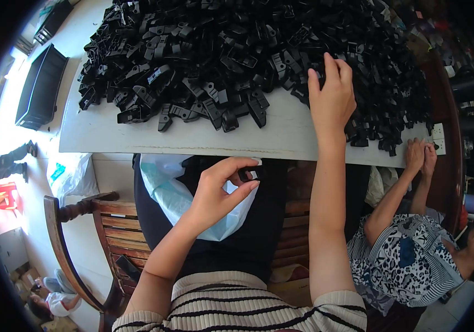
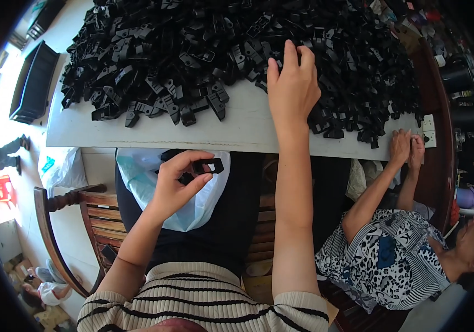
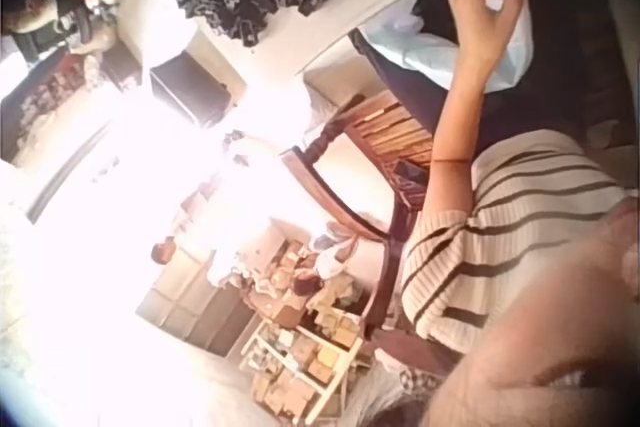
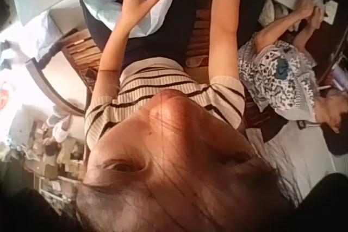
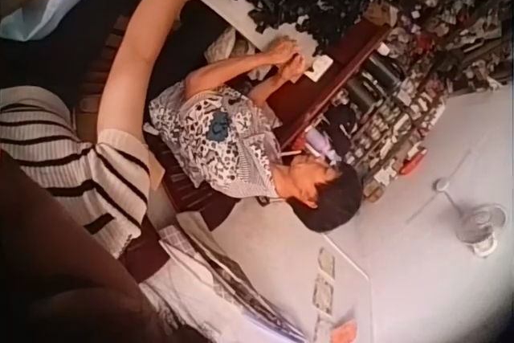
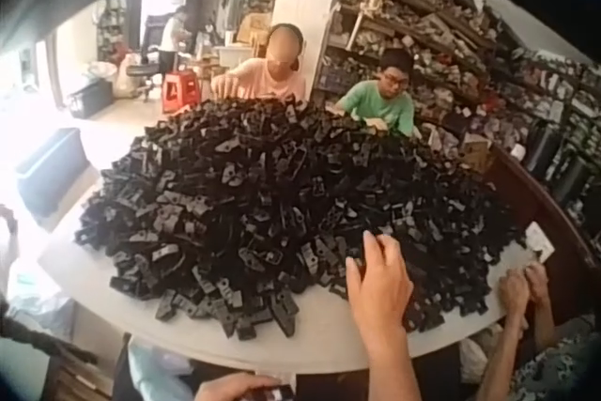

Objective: The recorder is sorting and inspecting small black plastic components from a large pile on a table, placing selected pieces into a white bag.

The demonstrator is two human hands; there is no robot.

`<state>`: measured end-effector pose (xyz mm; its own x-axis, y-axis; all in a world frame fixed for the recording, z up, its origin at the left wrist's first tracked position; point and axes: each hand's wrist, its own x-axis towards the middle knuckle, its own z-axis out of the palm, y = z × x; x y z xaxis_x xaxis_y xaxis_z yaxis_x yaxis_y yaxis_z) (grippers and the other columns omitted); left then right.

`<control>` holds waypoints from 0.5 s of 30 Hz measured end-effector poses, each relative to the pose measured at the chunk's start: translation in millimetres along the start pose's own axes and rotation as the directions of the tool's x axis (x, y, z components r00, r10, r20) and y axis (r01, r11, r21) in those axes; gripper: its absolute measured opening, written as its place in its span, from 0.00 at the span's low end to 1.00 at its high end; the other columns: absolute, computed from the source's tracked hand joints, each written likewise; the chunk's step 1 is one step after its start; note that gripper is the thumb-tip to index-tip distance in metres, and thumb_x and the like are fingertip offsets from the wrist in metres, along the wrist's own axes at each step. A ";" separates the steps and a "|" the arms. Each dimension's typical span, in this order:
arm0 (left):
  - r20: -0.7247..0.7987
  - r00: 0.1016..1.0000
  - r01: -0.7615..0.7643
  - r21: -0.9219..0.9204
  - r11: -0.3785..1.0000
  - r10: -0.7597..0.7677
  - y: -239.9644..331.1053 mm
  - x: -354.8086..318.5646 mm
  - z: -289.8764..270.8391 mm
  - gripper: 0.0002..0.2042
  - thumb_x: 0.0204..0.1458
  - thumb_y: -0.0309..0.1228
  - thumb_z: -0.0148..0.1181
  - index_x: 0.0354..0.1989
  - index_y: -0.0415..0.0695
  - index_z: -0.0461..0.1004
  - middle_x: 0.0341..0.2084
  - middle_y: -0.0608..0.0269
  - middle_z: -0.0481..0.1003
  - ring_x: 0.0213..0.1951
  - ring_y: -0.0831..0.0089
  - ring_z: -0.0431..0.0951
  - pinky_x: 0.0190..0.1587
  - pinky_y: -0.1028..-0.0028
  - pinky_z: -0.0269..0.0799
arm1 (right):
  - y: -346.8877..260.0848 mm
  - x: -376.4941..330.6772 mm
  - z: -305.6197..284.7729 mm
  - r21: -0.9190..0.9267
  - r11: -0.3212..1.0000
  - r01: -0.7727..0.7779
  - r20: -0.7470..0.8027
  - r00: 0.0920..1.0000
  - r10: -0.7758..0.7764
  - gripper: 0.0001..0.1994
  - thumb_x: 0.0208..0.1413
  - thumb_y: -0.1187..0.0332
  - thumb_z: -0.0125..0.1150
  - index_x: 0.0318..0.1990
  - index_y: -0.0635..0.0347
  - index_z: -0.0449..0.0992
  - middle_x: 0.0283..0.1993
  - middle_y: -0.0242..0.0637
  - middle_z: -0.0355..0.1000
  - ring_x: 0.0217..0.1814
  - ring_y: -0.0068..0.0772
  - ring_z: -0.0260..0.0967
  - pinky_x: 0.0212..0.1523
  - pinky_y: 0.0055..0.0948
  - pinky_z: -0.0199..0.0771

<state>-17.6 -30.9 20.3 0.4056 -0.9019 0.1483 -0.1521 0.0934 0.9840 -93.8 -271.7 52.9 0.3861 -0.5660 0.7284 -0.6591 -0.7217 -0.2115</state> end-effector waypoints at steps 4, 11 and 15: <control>0.034 0.999 0.024 0.022 0.999 -0.024 -0.6 0.2 -0.3 0.17 0.47 0.24 0.66 0.47 0.39 0.74 0.30 0.61 0.76 0.28 0.76 0.73 0.34 0.79 0.71 | 1.4 -3.4 8.5 -0.140 0.986 0.091 0.080 0.994 -0.081 0.16 0.47 0.69 0.67 0.46 0.57 0.77 0.47 0.34 0.74 0.44 0.37 0.71 0.37 0.33 0.75; 0.085 0.996 0.025 -0.002 1.000 -0.025 -7.1 2.3 5.3 0.17 0.48 0.24 0.65 0.48 0.39 0.74 0.31 0.61 0.75 0.27 0.76 0.73 0.34 0.78 0.71 | -13.4 -51.0 -13.1 -0.032 0.948 0.316 -0.091 0.944 -0.318 0.15 0.43 0.72 0.69 0.42 0.60 0.79 0.43 0.34 0.75 0.37 0.34 0.70 0.36 0.31 0.69; 0.099 0.995 0.030 0.009 1.000 -0.031 -11.0 3.9 6.9 0.17 0.48 0.24 0.65 0.48 0.39 0.73 0.31 0.61 0.74 0.27 0.76 0.73 0.34 0.78 0.71 | -13.9 -80.5 -25.6 0.101 0.960 0.263 0.086 0.959 -0.272 0.14 0.44 0.75 0.67 0.41 0.63 0.78 0.41 0.38 0.75 0.37 0.37 0.72 0.37 0.31 0.71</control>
<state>-20.5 -38.4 9.4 0.3191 -0.9416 0.1075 -0.1479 0.0626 0.9870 -132.2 -206.0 13.9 0.6047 -0.3807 0.6995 -0.4659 -0.8815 -0.0770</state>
